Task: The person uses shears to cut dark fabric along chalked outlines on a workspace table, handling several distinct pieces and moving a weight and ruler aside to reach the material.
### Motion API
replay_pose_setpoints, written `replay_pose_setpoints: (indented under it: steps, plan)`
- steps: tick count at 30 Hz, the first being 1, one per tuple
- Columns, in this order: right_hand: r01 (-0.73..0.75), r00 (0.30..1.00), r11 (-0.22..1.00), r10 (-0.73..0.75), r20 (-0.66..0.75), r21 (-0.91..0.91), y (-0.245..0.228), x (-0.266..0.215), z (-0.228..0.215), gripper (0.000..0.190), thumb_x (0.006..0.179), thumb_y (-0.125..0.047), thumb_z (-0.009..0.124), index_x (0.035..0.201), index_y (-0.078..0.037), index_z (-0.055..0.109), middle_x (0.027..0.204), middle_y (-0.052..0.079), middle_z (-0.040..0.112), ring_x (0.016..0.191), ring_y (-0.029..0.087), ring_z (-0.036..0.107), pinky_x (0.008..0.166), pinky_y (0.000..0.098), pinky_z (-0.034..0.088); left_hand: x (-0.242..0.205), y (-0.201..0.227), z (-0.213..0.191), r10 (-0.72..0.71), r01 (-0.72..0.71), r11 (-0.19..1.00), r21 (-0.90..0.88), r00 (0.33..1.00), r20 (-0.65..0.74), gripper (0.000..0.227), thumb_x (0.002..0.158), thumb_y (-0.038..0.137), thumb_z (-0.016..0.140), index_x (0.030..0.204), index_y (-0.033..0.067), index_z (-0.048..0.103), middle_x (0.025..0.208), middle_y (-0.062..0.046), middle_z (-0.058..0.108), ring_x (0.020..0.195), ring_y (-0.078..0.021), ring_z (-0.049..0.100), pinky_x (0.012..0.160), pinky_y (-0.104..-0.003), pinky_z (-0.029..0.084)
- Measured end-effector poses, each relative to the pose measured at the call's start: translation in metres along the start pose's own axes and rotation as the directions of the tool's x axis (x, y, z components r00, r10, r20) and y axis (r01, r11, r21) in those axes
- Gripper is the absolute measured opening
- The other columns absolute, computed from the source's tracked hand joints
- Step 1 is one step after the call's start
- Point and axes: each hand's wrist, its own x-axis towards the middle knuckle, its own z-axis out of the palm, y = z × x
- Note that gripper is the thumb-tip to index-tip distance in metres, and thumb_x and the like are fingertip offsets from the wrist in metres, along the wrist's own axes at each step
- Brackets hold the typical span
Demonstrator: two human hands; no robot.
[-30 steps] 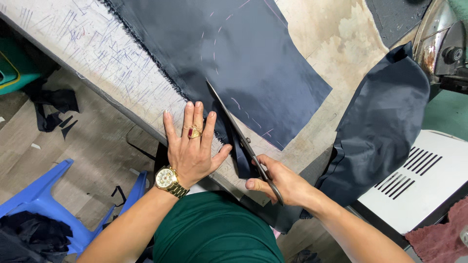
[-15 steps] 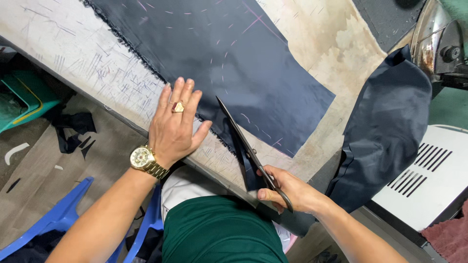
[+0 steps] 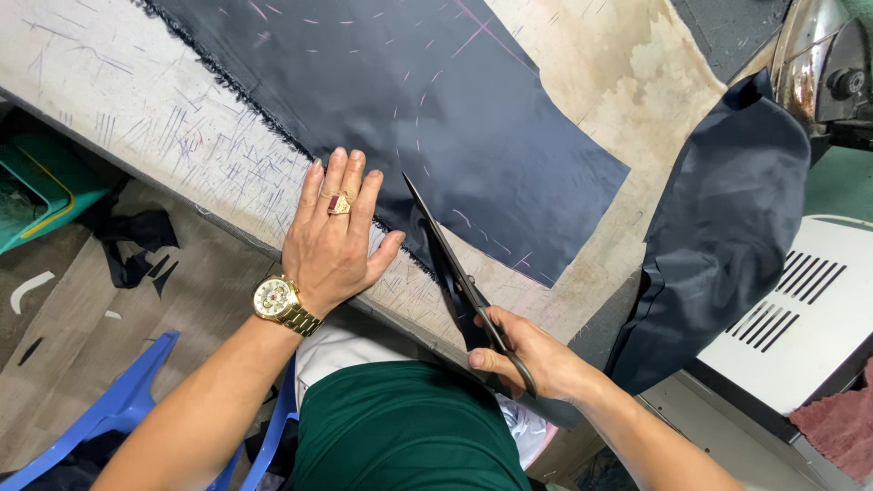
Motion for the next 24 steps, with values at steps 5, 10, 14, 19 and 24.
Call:
replay_pose_setpoints:
  steps: [5, 10, 14, 19, 24]
  plan:
    - [0.013, 1.000, 1.000, -0.013, 0.014, 0.024, -0.009, 0.002, 0.003, 0.064, 0.084, -0.041, 0.084, 0.125, 0.004, 0.062, 0.048, 0.011, 0.062, 0.038, 0.019, 0.065, 0.039, 0.0251, 0.051, 0.001, 0.001, -0.002, -0.003, 0.003, 1.000, -0.001, 1.000, 0.007, 0.069, 0.096, 0.040, 0.069, 0.144, -0.0070, 0.056, 0.151, -0.033, 0.050, 0.145, -0.0458, 0.042, 0.123, -0.056, 0.024]
    - [0.002, 1.000, 1.000, -0.001, -0.025, 0.027, -0.018, 0.005, 0.011, 0.065, 0.086, -0.040, 0.082, 0.127, 0.005, 0.060, 0.050, 0.010, 0.062, 0.037, 0.019, 0.064, 0.038, 0.0252, 0.049, 0.001, 0.001, -0.001, -0.004, 0.004, 1.000, 0.003, 1.000, 0.017, 0.069, 0.095, 0.039, 0.069, 0.144, -0.0076, 0.055, 0.151, -0.034, 0.050, 0.144, -0.0470, 0.043, 0.122, -0.057, 0.025]
    - [-0.002, 0.999, 0.999, 0.003, -0.045, 0.038, -0.014, 0.008, 0.019, 0.061, 0.087, -0.039, 0.081, 0.126, 0.003, 0.060, 0.051, 0.011, 0.062, 0.038, 0.020, 0.065, 0.039, 0.0252, 0.051, 0.002, 0.001, -0.005, 0.001, -0.001, 1.000, -0.011, 1.000, 0.016, 0.069, 0.096, 0.038, 0.069, 0.144, -0.0081, 0.055, 0.151, -0.034, 0.050, 0.144, -0.0474, 0.042, 0.122, -0.057, 0.025]
    - [-0.081, 0.996, 0.986, 0.074, 0.055, 0.144, -0.037, 0.002, 0.027, 0.068, 0.082, -0.057, 0.067, 0.121, -0.006, 0.049, 0.071, 0.002, 0.046, 0.044, 0.013, 0.053, 0.036, 0.0277, 0.051, 0.006, 0.003, -0.013, -0.010, 0.005, 0.999, 0.050, 0.996, 0.084, 0.064, 0.101, 0.042, 0.066, 0.141, -0.0070, 0.055, 0.148, -0.031, 0.054, 0.142, -0.0457, 0.047, 0.119, -0.058, 0.038]
    - [-0.085, 0.996, 0.986, 0.080, 0.038, 0.141, -0.042, 0.006, 0.031, 0.070, 0.081, -0.056, 0.069, 0.127, -0.007, 0.050, 0.064, 0.003, 0.050, 0.045, 0.013, 0.055, 0.040, 0.0282, 0.053, 0.005, 0.001, -0.012, -0.012, 0.008, 0.999, 0.037, 0.996, 0.093, 0.065, 0.101, 0.042, 0.067, 0.143, -0.0063, 0.054, 0.149, -0.031, 0.052, 0.143, -0.0454, 0.045, 0.120, -0.058, 0.037]
